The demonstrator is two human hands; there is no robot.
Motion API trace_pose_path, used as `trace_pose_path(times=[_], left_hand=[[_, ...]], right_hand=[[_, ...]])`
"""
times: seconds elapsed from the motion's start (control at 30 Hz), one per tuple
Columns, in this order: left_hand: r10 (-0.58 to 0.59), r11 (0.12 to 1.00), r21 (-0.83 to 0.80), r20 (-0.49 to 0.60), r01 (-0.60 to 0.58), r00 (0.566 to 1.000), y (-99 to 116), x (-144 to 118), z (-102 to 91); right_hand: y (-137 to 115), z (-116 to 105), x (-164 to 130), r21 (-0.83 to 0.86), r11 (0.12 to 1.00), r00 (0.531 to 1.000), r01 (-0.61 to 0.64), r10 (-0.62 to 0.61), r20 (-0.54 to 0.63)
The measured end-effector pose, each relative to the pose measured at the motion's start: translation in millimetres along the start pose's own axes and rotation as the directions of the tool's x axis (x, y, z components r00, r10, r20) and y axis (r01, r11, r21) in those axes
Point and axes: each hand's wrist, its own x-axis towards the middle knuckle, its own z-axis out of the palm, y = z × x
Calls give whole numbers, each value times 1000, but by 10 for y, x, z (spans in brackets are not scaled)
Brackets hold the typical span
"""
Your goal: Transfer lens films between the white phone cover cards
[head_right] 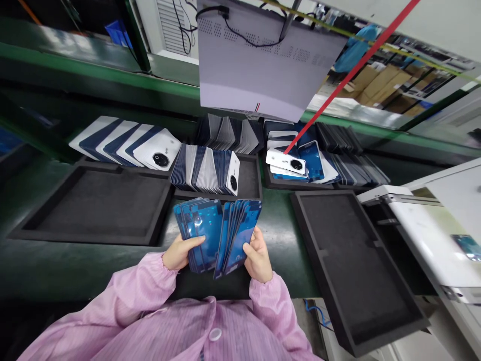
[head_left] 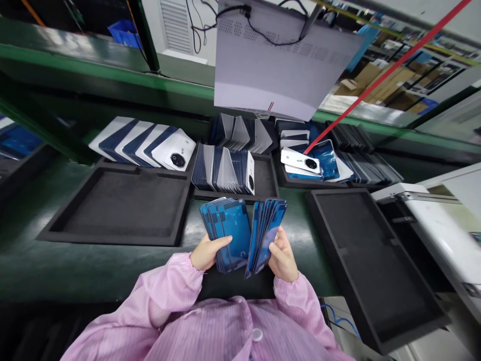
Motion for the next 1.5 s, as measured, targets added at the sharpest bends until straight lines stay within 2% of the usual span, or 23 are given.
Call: trace_pose_path(times=[0.13, 0.23, 0.33, 0.47, 0.57, 0.7, 0.77, 0.87, 0.97, 1.07, 1.17, 1.27, 1.4, 1.5], left_hand=[[48, 999, 16, 57, -49, 997, -19, -11, -6], [-5, 1000, 1, 67, 5, 998, -14, -16, -25], [-51, 999, -18, 17, 51, 999, -8, -1, -28], [33, 999, 13, 2, -33, 999, -18, 23, -11], [95, 995, 30, 25, -96, 995, -23, 16, -12], [0, 1000, -5, 81, 1, 997, -8, -5, -31], [-31, 999, -21, 47, 32, 998, 1, -1, -32], [-18, 1000, -1, 5, 18, 1000, 2, 16, -19], [33, 999, 29, -10, -32, 999, -11, 16, -8], [75, 996, 38, 38, -77, 996, -17, -12, -10], [-17, 1000, 11, 71, 16, 997, -6, -36, -17], [-69, 998, -14, 5, 69, 998, 5, -20, -14], [46, 999, -4, -20, -46, 999, -10, 30, -6], [93, 996, 5, 15, -93, 996, -26, 32, -11]], right_hand=[[59, 65, -2, -36, 998, 997, -55, 56, 44], [84, 86, 16, -30, 996, 995, -82, 83, 51], [64, 34, 35, -26, 997, 998, -70, 70, -5], [25, -22, 31, -5, 1000, 998, -23, 22, -60], [28, 17, 19, -5, 997, 997, -71, 71, 9], [61, 69, 33, -30, 986, 983, -163, 165, 82], [69, 58, 43, 5, 991, 990, -135, 135, 40], [62, 25, 36, 61, 997, 998, -56, 58, -29], [55, 27, 12, 65, 997, 999, -47, 48, -11], [77, 66, 6, 32, 995, 995, -92, 91, 39], [113, 84, 26, 25, 990, 988, -142, 140, 72], [129, 53, 44, 39, 992, 993, -116, 115, 31], [115, 16, 36, 50, 999, 1000, -3, 4, -21], [123, 46, 27, 33, 999, 1000, -1, 1, 1]])
